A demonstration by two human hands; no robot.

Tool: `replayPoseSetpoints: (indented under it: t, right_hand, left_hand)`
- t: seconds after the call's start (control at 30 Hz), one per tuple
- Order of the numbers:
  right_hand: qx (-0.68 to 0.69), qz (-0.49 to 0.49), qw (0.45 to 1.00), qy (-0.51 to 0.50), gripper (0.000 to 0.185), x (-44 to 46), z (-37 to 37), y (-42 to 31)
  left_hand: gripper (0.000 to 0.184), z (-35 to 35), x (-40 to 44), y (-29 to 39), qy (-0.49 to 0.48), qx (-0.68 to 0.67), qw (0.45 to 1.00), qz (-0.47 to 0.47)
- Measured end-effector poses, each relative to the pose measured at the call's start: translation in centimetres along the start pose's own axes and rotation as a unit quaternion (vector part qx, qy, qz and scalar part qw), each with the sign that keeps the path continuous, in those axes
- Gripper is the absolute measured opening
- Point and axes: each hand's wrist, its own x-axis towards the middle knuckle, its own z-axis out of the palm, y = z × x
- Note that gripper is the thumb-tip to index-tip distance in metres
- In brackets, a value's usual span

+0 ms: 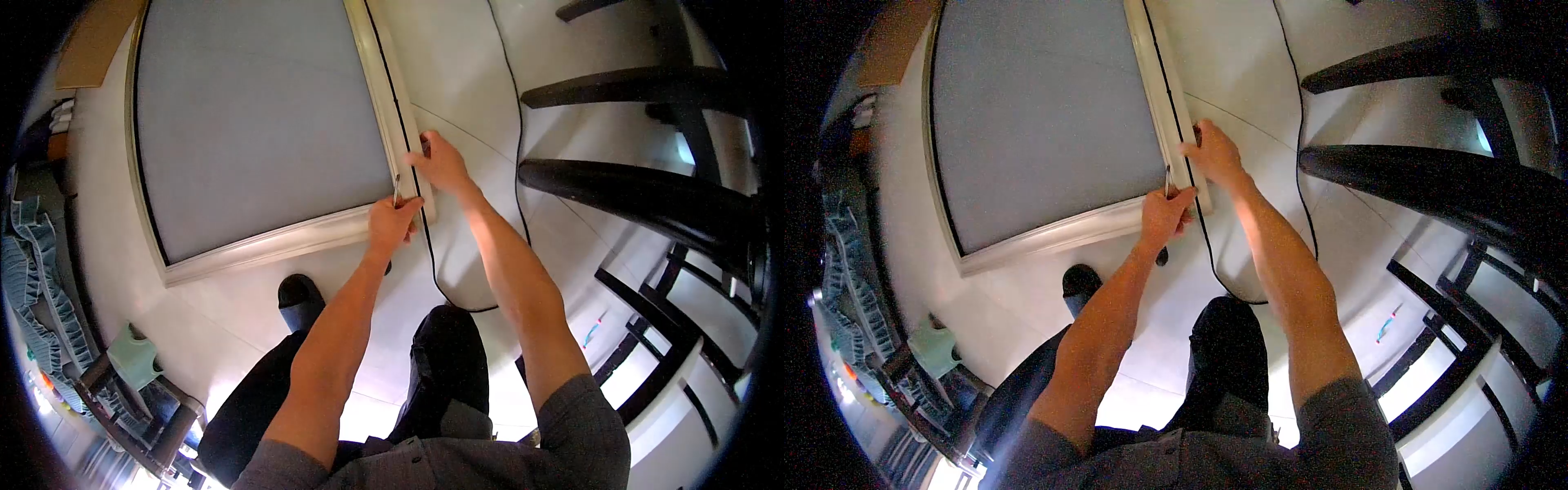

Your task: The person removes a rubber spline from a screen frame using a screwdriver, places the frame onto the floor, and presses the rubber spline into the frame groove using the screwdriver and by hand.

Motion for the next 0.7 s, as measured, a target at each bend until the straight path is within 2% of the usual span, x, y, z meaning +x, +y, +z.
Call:
replayPoseSetpoints:
  t: [0.07,0.1,0.17,0.3,0.37,0.4,0.47,0.57,0.63,0.7]
  right_hand:
    - [0.060,-0.125,0.987,0.081,0.057,-1.9,1.2,1.2]
    - [0.059,-0.125,0.987,0.075,0.057,-1.4,0.9,0.7]
    - [0.020,-0.028,0.999,0.022,0.045,-1.0,-0.5,-0.7]
    - [0.016,0.008,0.999,0.038,0.037,-3.0,-0.4,-1.4]
    - [0.198,-0.048,0.973,0.108,0.035,-6.0,1.9,1.7]
    - [0.188,-0.031,0.975,0.110,0.033,-8.4,3.0,3.2]
    - [0.191,0.020,0.977,0.097,0.027,-11.7,5.2,5.6]
    - [0.276,0.039,0.955,0.101,0.025,-14.8,7.3,5.8]
    - [0.316,0.051,0.940,0.119,0.025,-15.1,7.0,4.7]
    - [0.290,0.057,0.948,0.121,0.025,-15.1,6.2,4.0]
  left_hand:
    - [0.039,0.0,-0.1,-0.2,0.004,0.012,0.999,0.053]
    - [0.039,-0.2,0.1,-0.5,0.007,0.009,0.999,0.049]
    - [0.040,-0.2,0.6,-1.0,-0.021,-0.010,0.999,0.045]
    - [0.040,-0.2,0.5,0.0,-0.009,-0.052,0.999,0.001]
    - [0.040,0.0,1.0,0.0,0.022,-0.126,0.991,-0.038]
    - [0.040,0.1,0.6,-0.3,0.020,-0.126,0.991,-0.042]
    - [0.039,0.0,0.5,0.0,-0.001,-0.047,0.999,0.013]
    - [0.034,0.0,0.8,-1.2,-0.018,0.008,0.998,0.056]
    - [0.033,-0.1,0.6,-1.0,-0.023,0.025,0.998,0.058]
    - [0.031,-0.2,0.4,-0.9,-0.028,0.042,0.997,0.061]
